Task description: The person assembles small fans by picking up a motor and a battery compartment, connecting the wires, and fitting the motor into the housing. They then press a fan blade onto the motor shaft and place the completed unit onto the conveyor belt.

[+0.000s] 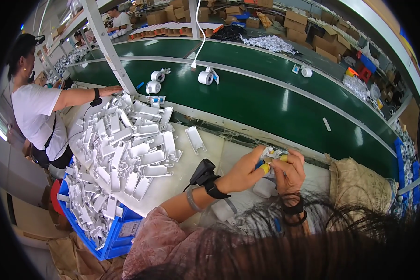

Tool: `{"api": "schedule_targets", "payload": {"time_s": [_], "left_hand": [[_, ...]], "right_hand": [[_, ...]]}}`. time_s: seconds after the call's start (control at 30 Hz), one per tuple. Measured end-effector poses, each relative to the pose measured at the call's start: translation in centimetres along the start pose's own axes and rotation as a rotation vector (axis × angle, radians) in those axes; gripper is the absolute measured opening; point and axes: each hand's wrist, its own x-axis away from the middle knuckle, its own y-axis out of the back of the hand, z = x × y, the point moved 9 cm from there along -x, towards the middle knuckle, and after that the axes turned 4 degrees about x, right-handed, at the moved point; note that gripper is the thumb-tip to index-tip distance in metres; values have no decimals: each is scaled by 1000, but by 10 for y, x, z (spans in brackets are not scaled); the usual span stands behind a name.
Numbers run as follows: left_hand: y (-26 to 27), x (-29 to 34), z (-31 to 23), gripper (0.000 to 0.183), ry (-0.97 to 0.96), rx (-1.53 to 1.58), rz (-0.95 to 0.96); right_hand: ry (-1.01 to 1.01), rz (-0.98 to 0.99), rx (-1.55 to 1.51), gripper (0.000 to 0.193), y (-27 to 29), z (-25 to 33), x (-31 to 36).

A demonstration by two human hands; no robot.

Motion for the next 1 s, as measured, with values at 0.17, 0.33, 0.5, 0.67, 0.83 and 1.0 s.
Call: {"api": "schedule_targets", "payload": {"time_s": [0.17, 0.33, 0.5, 0.67, 0.83, 1.0], "left_hand": [[-3, 4, 15, 40, 211, 195, 28], [-2, -1, -11, 35, -49, 138, -4], [-1, 1, -4, 34, 6, -37, -8], [-2, 5, 8, 35, 92, -18, -44], [-2, 6, 10, 35, 73, -33, -61], [4, 1, 7, 25, 69, -149, -91]], "right_hand": [[-11, -2, 16, 20, 0, -1, 0], [-18, 12, 14, 20, 2, 0, -3], [12, -29, 16, 19, 4, 9, -11], [21, -32, 29, 19, 5, 11, -11], [3, -23, 34, 18, 3, 11, -10], [-52, -18, 61, 18, 1, 9, -6]]}}
